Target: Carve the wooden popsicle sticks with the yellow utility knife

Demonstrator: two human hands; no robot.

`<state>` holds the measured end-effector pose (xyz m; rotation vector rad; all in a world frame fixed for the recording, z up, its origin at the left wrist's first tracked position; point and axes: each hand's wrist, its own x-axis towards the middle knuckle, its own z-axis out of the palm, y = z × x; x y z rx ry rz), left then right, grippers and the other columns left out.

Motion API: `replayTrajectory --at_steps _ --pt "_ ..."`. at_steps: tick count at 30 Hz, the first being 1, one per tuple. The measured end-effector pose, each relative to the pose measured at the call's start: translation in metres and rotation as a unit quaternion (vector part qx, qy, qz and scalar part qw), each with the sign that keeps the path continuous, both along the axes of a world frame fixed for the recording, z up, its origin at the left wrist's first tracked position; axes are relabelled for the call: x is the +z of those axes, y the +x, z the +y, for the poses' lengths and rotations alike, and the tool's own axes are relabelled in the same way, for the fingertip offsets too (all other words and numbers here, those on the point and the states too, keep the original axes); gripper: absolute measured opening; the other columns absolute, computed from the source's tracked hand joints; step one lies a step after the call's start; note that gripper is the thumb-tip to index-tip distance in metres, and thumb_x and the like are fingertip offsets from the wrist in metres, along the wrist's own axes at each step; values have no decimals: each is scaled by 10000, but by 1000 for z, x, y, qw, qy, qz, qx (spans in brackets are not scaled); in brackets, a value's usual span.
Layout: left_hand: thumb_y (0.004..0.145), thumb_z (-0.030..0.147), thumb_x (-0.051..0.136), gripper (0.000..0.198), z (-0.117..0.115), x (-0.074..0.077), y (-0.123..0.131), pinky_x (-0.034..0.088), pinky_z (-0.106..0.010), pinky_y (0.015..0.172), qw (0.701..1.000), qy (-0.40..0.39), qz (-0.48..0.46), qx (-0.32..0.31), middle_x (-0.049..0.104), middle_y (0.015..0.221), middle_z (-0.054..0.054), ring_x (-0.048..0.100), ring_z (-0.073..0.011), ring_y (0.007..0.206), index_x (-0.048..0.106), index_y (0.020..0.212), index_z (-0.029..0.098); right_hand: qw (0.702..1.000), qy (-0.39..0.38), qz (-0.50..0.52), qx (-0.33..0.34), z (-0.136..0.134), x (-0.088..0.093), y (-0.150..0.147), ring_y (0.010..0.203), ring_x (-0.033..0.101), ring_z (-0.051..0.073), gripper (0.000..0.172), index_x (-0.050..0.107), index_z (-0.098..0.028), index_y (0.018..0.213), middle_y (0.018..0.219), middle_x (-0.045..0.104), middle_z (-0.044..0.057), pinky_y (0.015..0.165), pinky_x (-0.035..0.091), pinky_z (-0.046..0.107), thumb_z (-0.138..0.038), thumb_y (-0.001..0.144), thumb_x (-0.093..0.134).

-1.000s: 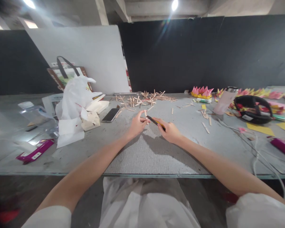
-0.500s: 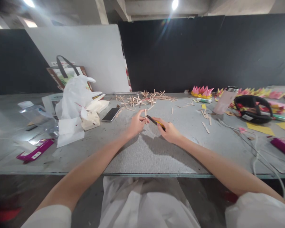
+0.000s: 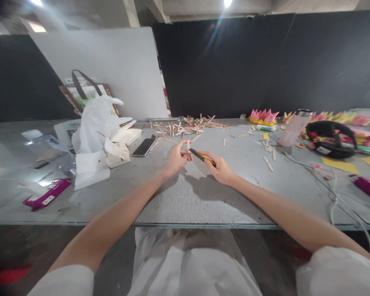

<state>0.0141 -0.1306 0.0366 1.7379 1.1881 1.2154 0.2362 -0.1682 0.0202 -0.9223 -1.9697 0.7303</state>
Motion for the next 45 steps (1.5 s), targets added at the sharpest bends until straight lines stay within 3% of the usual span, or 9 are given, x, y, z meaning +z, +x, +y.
replayTrajectory --at_steps 7,14,20,32,39,45 --pt "884 91 612 535 2 -1 -1 500 -276 680 1000 -18 -10 -10 693 661 16 621 -151 598 591 1410 186 999 -30 22 11 1 -2 0 504 389 137 572 625 -153 1514 591 476 -35 506 344 270 -478 1087 428" --pt "881 115 611 518 6 -4 -2 497 -273 668 999 -22 -21 -18 682 642 27 606 -147 576 592 1393 190 993 -80 72 37 1 -1 0 462 308 112 580 612 -145 1517 556 346 -89 461 261 244 -500 1082 469" --pt "885 194 678 489 7 -5 -1 492 -275 660 999 -32 -29 -24 670 635 21 623 -160 586 602 1368 195 990 -101 84 48 2 0 2 444 327 110 604 613 -135 1502 521 357 -101 449 271 241 -537 1068 495" --pt "867 112 628 451 6 -4 -3 483 -245 660 999 -28 -28 -37 686 631 36 615 -131 581 609 1311 190 973 -167 138 82 6 4 5 451 307 110 652 610 -138 1498 523 349 -104 464 264 254 -593 1034 555" --pt "906 108 601 460 4 -13 1 544 -276 711 999 -21 -25 -12 753 732 2 675 -150 639 550 1360 161 982 -150 105 39 8 -5 -2 445 304 122 651 607 -159 1505 519 340 -98 448 250 256 -602 1033 534" --pt "909 127 607 492 2 -14 0 555 -261 708 998 11 57 22 794 795 -12 732 -160 697 555 1397 165 999 -42 14 4 10 -8 -3 519 355 130 548 643 -151 1476 590 419 -63 525 304 261 -477 1068 477"
